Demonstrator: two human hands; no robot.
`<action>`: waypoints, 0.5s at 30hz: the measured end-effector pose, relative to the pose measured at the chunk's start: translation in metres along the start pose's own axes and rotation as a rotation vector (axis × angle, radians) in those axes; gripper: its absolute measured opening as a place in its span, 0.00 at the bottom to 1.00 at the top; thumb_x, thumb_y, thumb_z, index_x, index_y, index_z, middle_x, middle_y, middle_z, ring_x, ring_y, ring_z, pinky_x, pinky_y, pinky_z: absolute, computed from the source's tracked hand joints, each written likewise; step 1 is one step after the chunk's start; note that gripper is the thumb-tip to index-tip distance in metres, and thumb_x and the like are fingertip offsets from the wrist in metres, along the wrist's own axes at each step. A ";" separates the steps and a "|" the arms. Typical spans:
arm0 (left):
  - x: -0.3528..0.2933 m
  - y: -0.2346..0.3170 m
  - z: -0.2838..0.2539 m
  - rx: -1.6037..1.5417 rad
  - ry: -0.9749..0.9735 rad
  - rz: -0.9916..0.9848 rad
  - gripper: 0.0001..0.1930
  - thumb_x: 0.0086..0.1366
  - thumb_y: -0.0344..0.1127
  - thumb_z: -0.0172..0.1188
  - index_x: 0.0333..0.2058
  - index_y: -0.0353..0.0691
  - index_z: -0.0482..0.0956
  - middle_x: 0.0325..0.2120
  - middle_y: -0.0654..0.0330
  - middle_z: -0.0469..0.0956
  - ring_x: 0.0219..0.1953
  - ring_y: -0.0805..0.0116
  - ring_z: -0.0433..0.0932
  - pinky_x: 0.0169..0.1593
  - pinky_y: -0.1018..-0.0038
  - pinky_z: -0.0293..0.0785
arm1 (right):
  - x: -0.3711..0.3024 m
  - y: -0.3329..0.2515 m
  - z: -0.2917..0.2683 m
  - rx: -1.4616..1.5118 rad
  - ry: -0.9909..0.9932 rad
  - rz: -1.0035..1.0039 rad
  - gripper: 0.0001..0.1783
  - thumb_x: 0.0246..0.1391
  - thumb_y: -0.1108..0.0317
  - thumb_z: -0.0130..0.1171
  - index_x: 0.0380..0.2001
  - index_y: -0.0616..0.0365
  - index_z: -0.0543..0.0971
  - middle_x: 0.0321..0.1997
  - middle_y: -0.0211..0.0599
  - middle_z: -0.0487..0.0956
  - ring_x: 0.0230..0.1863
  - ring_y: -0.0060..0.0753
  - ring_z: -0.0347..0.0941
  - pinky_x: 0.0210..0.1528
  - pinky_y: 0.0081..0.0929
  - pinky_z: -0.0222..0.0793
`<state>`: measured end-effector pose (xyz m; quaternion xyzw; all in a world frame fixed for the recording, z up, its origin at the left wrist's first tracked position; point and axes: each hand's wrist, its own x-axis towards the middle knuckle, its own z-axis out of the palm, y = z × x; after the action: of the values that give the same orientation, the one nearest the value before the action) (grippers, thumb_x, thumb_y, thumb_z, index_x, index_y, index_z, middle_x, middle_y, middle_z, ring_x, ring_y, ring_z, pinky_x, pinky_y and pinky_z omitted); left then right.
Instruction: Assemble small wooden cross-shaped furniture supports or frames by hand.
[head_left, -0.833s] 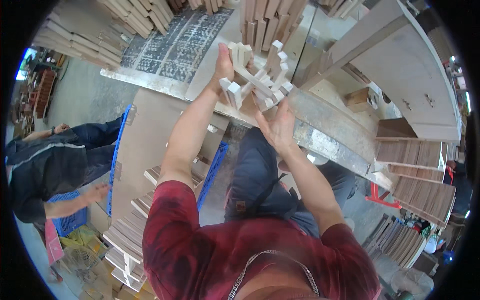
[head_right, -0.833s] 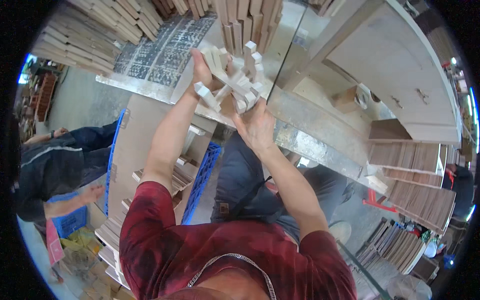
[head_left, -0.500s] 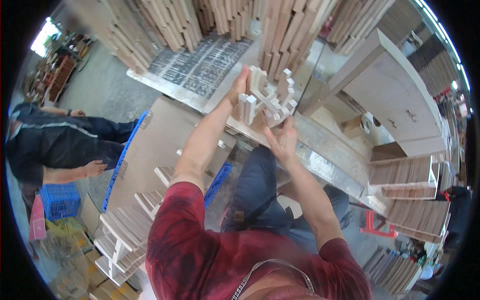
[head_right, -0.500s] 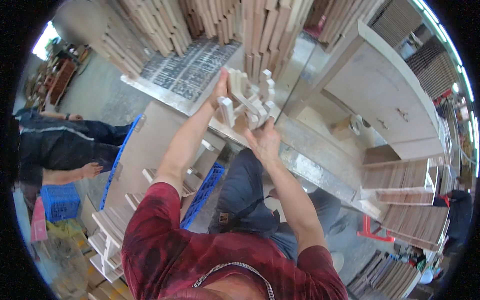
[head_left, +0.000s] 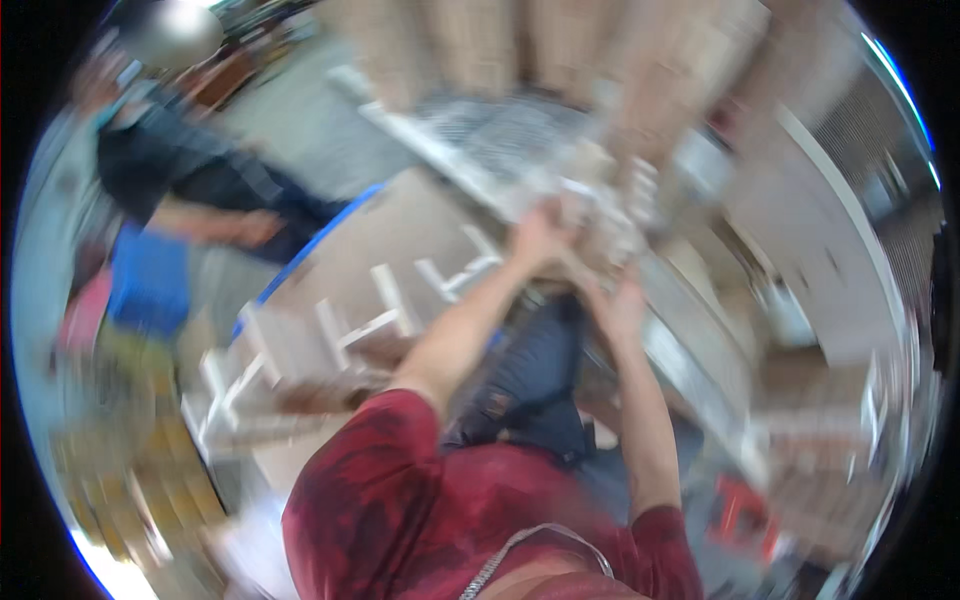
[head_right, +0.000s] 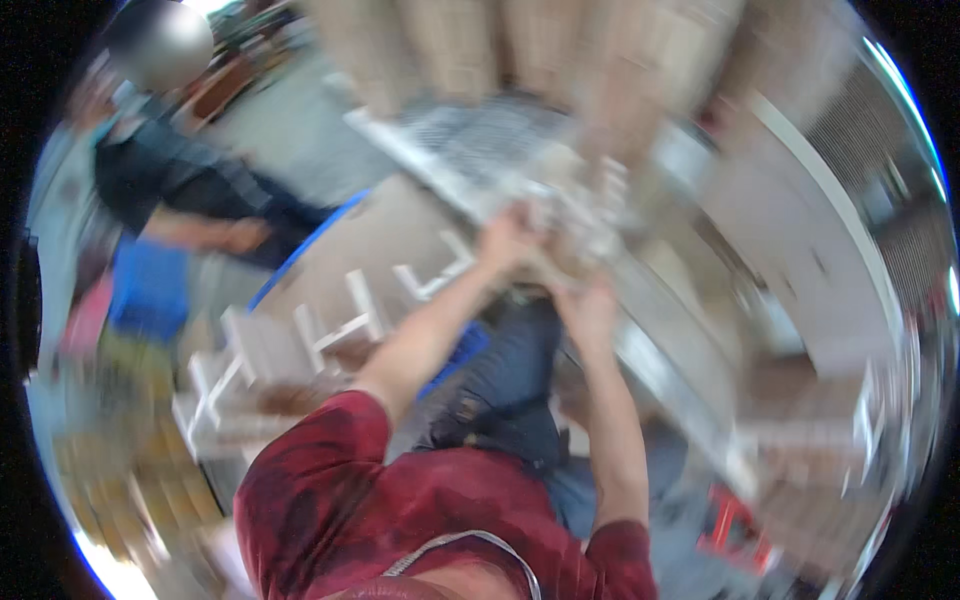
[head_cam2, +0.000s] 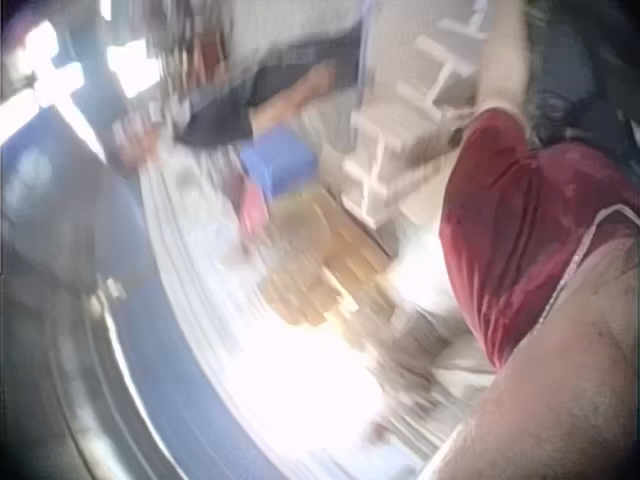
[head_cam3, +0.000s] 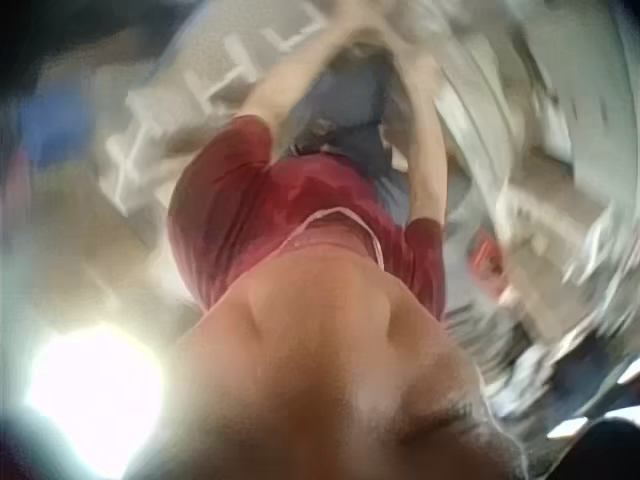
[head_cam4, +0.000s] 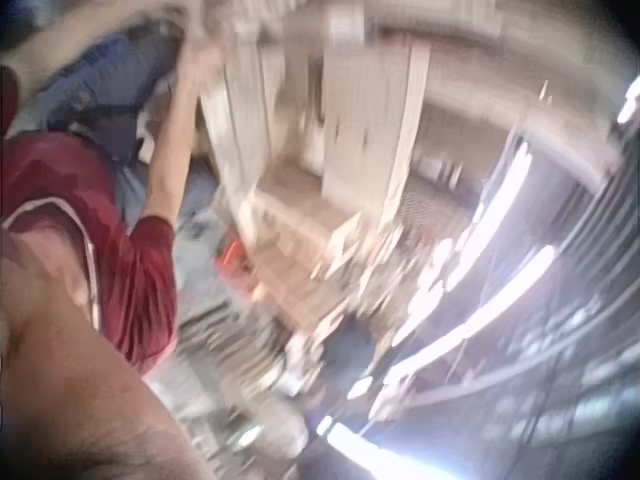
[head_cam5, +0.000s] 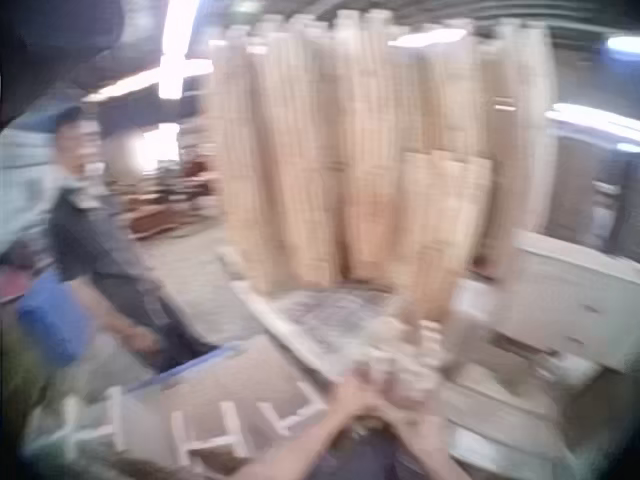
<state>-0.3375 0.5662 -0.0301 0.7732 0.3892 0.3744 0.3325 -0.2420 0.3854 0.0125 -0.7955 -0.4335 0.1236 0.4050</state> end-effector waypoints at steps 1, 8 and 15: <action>0.002 -0.015 0.002 0.020 -0.027 -0.119 0.29 0.51 0.51 0.70 0.45 0.34 0.80 0.39 0.45 0.82 0.41 0.49 0.81 0.44 0.59 0.78 | -0.013 -0.007 -0.015 0.030 -0.053 0.021 0.31 0.52 0.56 0.67 0.55 0.63 0.74 0.48 0.55 0.81 0.49 0.55 0.79 0.53 0.46 0.73; 0.015 -0.076 -0.029 -0.382 -0.148 0.092 0.34 0.54 0.35 0.76 0.56 0.28 0.71 0.52 0.45 0.77 0.52 0.60 0.77 0.54 0.68 0.74 | -0.128 -0.005 -0.232 -0.340 0.078 -0.342 0.17 0.44 0.70 0.69 0.40 0.59 0.81 0.37 0.44 0.81 0.40 0.50 0.79 0.41 0.40 0.77; -0.027 -0.056 -0.058 -0.110 0.004 -0.053 0.41 0.56 0.33 0.74 0.63 0.24 0.63 0.61 0.38 0.68 0.63 0.52 0.70 0.65 0.62 0.65 | -0.137 0.022 -0.495 -1.126 0.496 0.013 0.23 0.45 0.65 0.67 0.48 0.51 0.81 0.44 0.45 0.82 0.51 0.50 0.75 0.55 0.44 0.71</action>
<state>-0.4171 0.5824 -0.0548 0.7425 0.3892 0.3875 0.3835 -0.0397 0.0050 0.2924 -0.8950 -0.3202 -0.3105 0.0105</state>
